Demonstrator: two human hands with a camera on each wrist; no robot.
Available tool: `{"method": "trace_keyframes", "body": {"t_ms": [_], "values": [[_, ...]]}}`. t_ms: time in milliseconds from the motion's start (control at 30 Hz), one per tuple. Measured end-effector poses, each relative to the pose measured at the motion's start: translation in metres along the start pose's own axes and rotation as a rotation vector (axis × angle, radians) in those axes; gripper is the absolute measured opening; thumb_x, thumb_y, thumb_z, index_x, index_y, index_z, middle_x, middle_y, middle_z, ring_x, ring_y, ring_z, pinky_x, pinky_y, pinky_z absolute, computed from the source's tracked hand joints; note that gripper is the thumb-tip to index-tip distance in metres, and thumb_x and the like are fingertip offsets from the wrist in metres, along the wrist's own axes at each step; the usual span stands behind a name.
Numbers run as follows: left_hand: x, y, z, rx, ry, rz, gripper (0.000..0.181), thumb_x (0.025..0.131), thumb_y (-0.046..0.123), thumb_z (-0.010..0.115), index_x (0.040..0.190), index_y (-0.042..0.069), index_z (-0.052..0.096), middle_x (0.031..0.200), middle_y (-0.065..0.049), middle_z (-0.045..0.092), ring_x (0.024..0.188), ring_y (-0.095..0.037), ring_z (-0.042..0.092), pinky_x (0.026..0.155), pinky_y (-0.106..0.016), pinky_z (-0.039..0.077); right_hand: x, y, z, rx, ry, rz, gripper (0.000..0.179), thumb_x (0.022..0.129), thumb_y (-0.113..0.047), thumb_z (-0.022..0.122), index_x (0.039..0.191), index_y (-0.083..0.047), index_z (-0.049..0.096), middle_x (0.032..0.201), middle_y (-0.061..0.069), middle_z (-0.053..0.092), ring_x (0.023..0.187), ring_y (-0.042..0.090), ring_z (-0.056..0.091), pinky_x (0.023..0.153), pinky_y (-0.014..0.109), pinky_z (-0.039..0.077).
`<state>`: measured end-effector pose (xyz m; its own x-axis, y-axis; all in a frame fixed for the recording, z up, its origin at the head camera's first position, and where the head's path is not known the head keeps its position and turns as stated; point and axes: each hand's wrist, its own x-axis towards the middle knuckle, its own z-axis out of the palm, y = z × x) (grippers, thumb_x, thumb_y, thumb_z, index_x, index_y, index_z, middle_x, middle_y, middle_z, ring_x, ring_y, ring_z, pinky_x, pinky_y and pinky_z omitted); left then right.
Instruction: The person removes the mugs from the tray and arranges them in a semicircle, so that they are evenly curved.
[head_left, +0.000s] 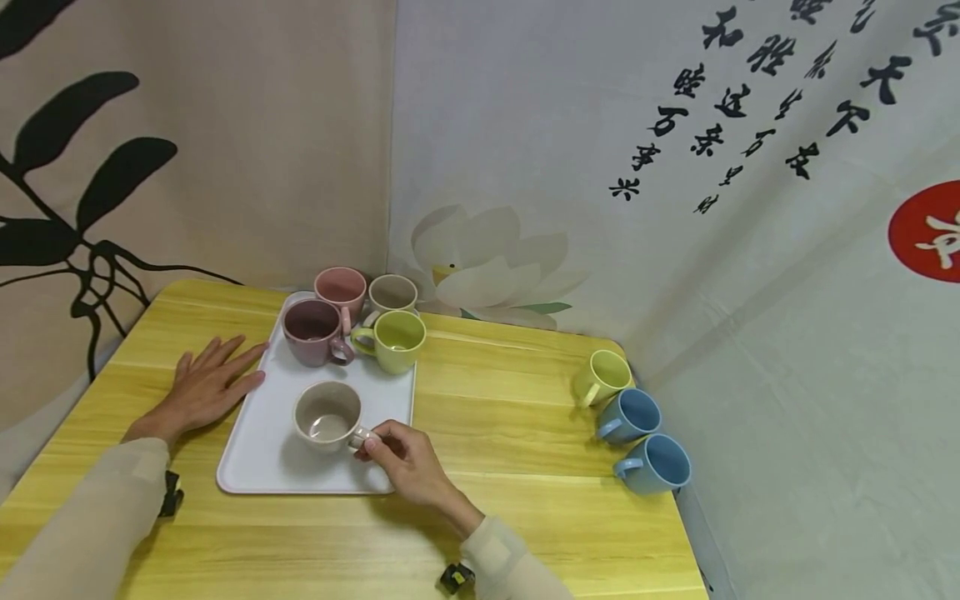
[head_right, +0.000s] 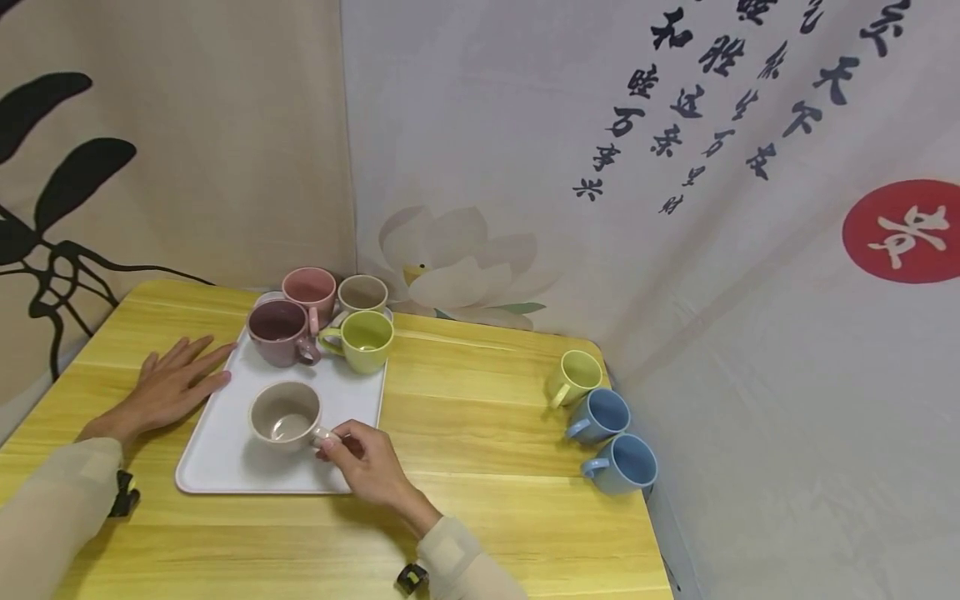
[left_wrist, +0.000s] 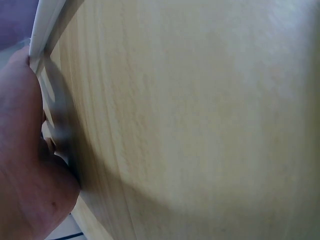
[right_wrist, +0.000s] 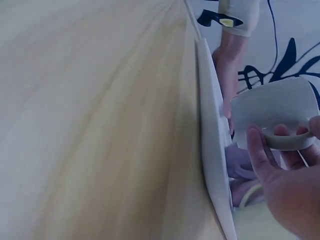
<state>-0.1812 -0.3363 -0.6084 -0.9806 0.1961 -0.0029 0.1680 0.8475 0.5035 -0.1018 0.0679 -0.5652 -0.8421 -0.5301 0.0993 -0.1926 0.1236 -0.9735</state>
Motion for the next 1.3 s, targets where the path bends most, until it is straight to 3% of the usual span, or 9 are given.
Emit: {"method": "trace_keyframes", "body": {"t_ms": [100, 267, 400, 500, 633, 900, 1300], "values": [[0.001, -0.001, 0.001, -0.011, -0.007, -0.007, 0.069, 0.120, 0.052, 0.046, 0.179, 0.020, 0.032, 0.183, -0.038, 0.019, 0.169, -0.069, 0.005, 0.126, -0.092, -0.004, -0.004, -0.001, -0.008, 0.033, 0.017, -0.010, 0.027, 0.118, -0.016, 0.060, 0.116, 0.008, 0.070, 0.116, 0.034, 0.080, 0.105, 0.029, 0.083, 0.101, 0.037, 0.069], [0.001, -0.002, 0.001, -0.025, -0.015, -0.015, 0.071, 0.119, 0.054, 0.045, 0.179, 0.020, 0.030, 0.183, -0.038, 0.017, 0.170, -0.068, 0.002, 0.126, -0.092, -0.007, -0.011, -0.004, -0.022, 0.075, 0.054, -0.009, 0.029, 0.118, -0.018, 0.060, 0.117, 0.009, 0.069, 0.119, 0.036, 0.078, 0.108, 0.021, 0.080, 0.102, 0.035, 0.068], [0.000, -0.001, 0.000, -0.028, -0.013, -0.013, 0.070, 0.120, 0.054, 0.045, 0.180, 0.020, 0.030, 0.183, -0.038, 0.018, 0.170, -0.068, 0.002, 0.127, -0.091, -0.007, -0.017, -0.005, -0.033, 0.067, 0.094, -0.040, 0.028, 0.118, -0.015, 0.059, 0.118, 0.011, 0.069, 0.118, 0.037, 0.078, 0.106, 0.030, 0.082, 0.101, 0.048, 0.069], [-0.001, 0.001, 0.000, -0.029, -0.014, -0.012, 0.070, 0.120, 0.053, 0.045, 0.179, 0.020, 0.031, 0.183, -0.038, 0.018, 0.170, -0.068, 0.002, 0.127, -0.091, -0.006, -0.022, -0.005, -0.040, 0.066, 0.128, -0.067, 0.027, 0.118, -0.013, 0.058, 0.118, 0.012, 0.069, 0.117, 0.038, 0.077, 0.105, 0.048, 0.081, 0.099, 0.054, 0.069], [-0.001, 0.001, -0.001, -0.029, -0.016, -0.011, 0.070, 0.120, 0.053, 0.045, 0.180, 0.020, 0.030, 0.183, -0.038, 0.018, 0.169, -0.069, 0.003, 0.126, -0.092, -0.005, -0.027, -0.004, -0.050, 0.074, 0.164, -0.089, 0.026, 0.118, -0.011, 0.057, 0.118, 0.013, 0.069, 0.114, 0.040, 0.076, 0.104, 0.059, 0.077, 0.098, 0.046, 0.070], [0.000, -0.002, 0.001, -0.040, -0.023, -0.008, 0.070, 0.120, 0.053, 0.045, 0.180, 0.021, 0.028, 0.184, -0.038, 0.016, 0.170, -0.069, 0.001, 0.126, -0.092, -0.007, -0.038, 0.003, -0.068, 0.082, 0.229, -0.151, 0.022, 0.116, -0.004, 0.057, 0.117, 0.016, 0.067, 0.111, 0.044, 0.074, 0.104, 0.051, 0.080, 0.097, 0.043, 0.071], [0.000, -0.001, 0.002, -0.029, -0.008, -0.003, 0.069, 0.120, 0.052, 0.045, 0.180, 0.021, 0.031, 0.183, -0.038, 0.018, 0.169, -0.069, 0.004, 0.126, -0.092, -0.004, -0.052, 0.008, -0.094, 0.081, 0.346, -0.144, 0.022, 0.117, -0.004, 0.057, 0.117, 0.017, 0.067, 0.114, 0.045, 0.071, 0.107, 0.034, 0.084, 0.099, 0.041, 0.070]]}}
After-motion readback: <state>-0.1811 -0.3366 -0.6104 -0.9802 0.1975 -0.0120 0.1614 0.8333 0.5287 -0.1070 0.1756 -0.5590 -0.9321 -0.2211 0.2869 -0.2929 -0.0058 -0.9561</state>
